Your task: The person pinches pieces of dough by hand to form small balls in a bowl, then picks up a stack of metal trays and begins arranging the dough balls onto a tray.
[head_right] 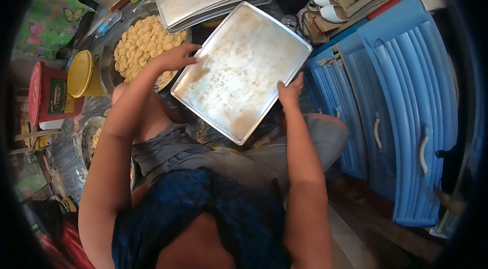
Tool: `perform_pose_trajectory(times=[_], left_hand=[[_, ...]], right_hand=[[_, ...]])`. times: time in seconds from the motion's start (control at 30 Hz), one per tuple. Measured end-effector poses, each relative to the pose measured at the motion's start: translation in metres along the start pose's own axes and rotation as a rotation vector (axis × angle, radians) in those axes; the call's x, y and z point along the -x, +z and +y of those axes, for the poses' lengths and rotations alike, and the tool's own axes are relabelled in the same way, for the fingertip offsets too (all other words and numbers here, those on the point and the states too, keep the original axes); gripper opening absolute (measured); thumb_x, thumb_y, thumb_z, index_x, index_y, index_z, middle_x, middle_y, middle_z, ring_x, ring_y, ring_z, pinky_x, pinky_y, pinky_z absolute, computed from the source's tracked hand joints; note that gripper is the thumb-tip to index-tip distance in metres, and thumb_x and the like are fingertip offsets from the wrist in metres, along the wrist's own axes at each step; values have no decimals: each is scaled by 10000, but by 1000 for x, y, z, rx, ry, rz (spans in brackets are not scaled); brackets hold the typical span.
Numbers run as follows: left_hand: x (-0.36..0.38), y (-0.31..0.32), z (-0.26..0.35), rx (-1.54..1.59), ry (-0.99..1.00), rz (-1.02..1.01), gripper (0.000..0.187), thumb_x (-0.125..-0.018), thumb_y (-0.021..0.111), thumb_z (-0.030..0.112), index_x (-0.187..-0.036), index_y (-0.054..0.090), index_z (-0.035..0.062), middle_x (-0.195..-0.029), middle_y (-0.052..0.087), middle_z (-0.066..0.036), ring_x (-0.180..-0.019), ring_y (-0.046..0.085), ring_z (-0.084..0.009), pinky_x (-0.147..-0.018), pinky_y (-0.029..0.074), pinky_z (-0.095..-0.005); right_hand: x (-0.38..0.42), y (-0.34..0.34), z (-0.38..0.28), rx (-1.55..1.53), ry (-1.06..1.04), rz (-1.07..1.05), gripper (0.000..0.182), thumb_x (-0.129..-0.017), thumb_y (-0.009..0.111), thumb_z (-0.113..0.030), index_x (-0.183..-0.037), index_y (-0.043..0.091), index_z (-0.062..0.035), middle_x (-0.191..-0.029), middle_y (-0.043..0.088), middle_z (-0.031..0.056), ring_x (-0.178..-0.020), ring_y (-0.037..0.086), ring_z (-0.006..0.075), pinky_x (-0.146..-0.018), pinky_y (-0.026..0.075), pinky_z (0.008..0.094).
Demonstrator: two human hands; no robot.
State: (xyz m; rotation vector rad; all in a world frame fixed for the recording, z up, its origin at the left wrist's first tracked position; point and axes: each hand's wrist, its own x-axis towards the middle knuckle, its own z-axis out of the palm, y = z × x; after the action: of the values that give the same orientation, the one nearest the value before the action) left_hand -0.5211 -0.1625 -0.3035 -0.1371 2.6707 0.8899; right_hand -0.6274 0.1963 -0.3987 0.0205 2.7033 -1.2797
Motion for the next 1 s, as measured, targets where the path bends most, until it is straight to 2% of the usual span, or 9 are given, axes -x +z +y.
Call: perform_pose_trajectory(times=[0.17, 0.37, 0.53, 0.7, 0.83, 0.87, 0.9, 0.97, 1.0], left_hand=[[72, -27, -39, 308, -149, -134, 594, -838, 552, 400, -1270, 418, 15, -1220, 486, -178, -1115, 474, -268, -941, 359, -340], [70, -31, -113, 279, -517, 270, 649, -811, 573, 452, -1258, 421, 8, -1171, 523, -205, -1100, 498, -270, -922, 381, -334], [63, -36, -125, 167, -534, -78, 647, -813, 561, 466, -1245, 431, 3, -1178, 520, -209, -1101, 499, -274, -917, 388, -344], [70, -30, -126, 244, -610, -223, 428, -824, 537, 391, -821, 592, -33, -684, 577, -96, -633, 542, -220, -596, 446, -352], [83, 22, -64, 184, -290, -832, 317, -748, 567, 260, -757, 580, -57, -716, 585, -167, -670, 551, -296, -622, 435, -406], [91, 95, -107, 238, 40, -974, 349, -747, 578, 281, -829, 588, -58, -814, 603, -198, -763, 571, -341, -665, 438, -418], [89, 147, -111, 149, 928, -1131, 430, -772, 572, 332, -965, 579, -51, -926, 604, -223, -881, 568, -371, -742, 439, -435], [102, 155, -34, -56, 29, -1208, 518, -795, 554, 383, -1107, 536, -30, -1039, 576, -237, -991, 537, -374, -833, 417, -442], [109, 178, -22, -12, -115, -1096, 571, -811, 536, 424, -1169, 508, -19, -1153, 516, -248, -1098, 474, -378, -911, 379, -443]], right_hand=[[-18, -15, -51, 35, -226, -10, 855, -690, 692, -152, -1348, 167, -3, -1318, 249, 278, -1223, 261, 408, -1031, 223, 434], [-20, 24, -83, 297, -480, -113, 812, -714, 669, -221, -1363, 199, -87, -1386, 197, 227, -1288, 188, 366, -1051, 127, 483], [-5, 49, -106, 393, -532, -363, 727, -735, 640, -255, -1347, 268, -131, -1409, 177, 199, -1319, 113, 356, -1032, 42, 567], [-5, 58, -106, 591, -528, -536, 618, -760, 621, -260, -1301, 354, -123, -1412, 174, 205, -1322, 113, 357, -1033, 39, 569], [-2, 51, -108, 627, -523, -578, 574, -768, 616, -261, -1276, 388, -124, -1401, 217, 197, -1316, 137, 363, -1033, 47, 571], [-2, 48, -110, 607, -550, -578, 554, -772, 611, -268, -1266, 404, -124, -1395, 235, 193, -1312, 148, 366, -1032, 54, 573], [-1, 44, -110, 586, -577, -581, 535, -776, 607, -274, -1255, 419, -124, -1390, 253, 188, -1309, 158, 368, -1032, 60, 574], [1, 41, -112, 578, -598, -582, 524, -779, 603, -282, -1247, 428, -123, -1388, 260, 184, -1306, 166, 369, -1031, 67, 576], [4, 40, -111, 574, -627, -579, 514, -781, 599, -290, -1240, 438, -123, -1385, 267, 181, -1304, 173, 369, -1029, 73, 578]])
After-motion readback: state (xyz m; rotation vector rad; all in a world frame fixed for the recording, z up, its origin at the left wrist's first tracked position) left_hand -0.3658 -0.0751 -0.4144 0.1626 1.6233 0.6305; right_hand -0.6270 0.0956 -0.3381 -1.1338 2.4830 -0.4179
